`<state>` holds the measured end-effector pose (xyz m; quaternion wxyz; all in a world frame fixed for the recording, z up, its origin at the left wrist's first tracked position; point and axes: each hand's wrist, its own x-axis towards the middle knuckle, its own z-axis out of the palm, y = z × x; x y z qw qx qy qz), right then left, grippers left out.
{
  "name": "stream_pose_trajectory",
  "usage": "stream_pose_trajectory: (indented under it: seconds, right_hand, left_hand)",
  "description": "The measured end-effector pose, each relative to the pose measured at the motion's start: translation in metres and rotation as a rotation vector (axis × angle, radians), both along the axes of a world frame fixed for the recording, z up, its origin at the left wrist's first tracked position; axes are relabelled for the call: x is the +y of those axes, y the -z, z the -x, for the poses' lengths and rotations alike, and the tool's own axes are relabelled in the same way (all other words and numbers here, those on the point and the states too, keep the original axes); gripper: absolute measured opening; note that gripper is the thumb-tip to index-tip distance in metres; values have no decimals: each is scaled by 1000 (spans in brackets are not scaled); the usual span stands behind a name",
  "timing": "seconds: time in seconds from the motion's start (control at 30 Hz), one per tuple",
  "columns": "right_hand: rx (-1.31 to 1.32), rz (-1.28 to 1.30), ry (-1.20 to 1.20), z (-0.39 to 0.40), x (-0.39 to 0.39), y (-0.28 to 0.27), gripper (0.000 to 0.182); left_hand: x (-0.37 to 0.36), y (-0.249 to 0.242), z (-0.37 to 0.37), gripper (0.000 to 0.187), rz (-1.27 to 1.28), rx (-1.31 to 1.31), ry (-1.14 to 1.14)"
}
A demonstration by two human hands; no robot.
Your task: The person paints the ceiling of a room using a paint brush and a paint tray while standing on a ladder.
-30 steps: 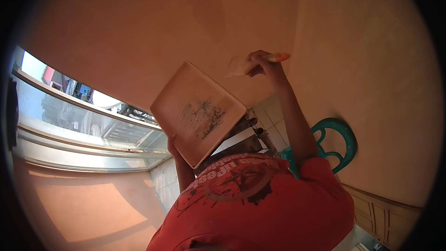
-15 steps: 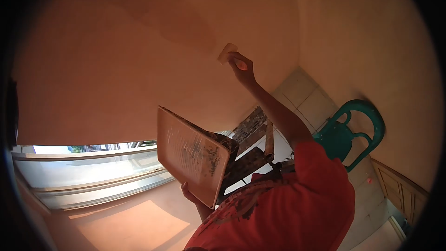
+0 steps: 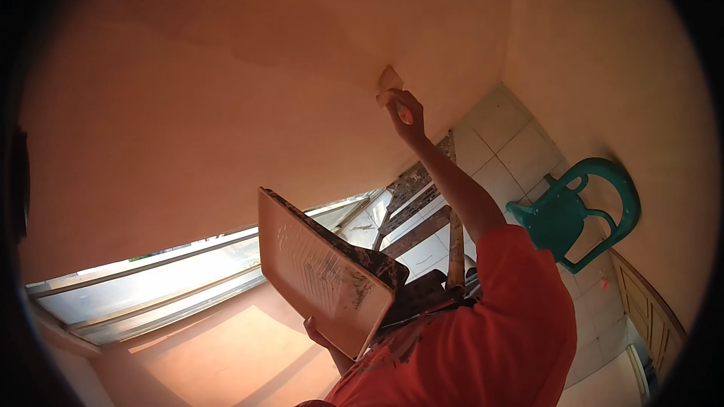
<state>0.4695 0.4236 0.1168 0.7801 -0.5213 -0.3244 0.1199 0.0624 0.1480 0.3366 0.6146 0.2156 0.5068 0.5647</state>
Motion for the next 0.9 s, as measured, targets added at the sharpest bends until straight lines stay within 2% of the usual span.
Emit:
stream_pose_trajectory:
  seconds: [0.1,0.27,0.37,0.4,0.47,0.6,0.67,0.7,0.77,0.8,0.87,0.9]
  right_hand:
    - [107,-25,9,-2,0,-2,20]
    - [95,-118,-95,-31,7,-134,23]
    - [-23,-190,-126,-42,-5,-176,25]
    - [-86,-228,-118,-42,-7,-180,26]
    - [-75,-195,-132,-38,-1,-153,26]
    - [-41,-81,-123,-19,4,-42,23]
    - [41,-28,8,-9,0,2,20]
    - [43,-27,6,-6,-4,0,20]
    - [317,60,-69,-9,-6,-4,19]
    - [315,61,-68,-15,1,-18,19]
    - [273,-94,-96,-26,17,-79,19]
    - [256,-93,-129,-32,15,-118,21]
  left_hand:
    - [1,-7,-7,76,17,34,-12]
    - [1,-3,1,76,28,12,8]
    - [1,-1,4,77,21,14,14]
    - [2,-3,0,77,15,1,28]
    - [1,-4,-1,78,7,-9,41]
    - [0,-5,-10,76,-7,15,5]
    - [-1,-4,-8,74,-27,32,-18]
    - [-1,-2,-4,74,-33,17,-29]
    - [0,4,0,74,-41,-5,-32]
    - [1,0,-7,76,-29,17,-29]
    - [0,-4,-10,79,-7,46,-32]
    - [-1,-4,-10,78,-5,46,-30]
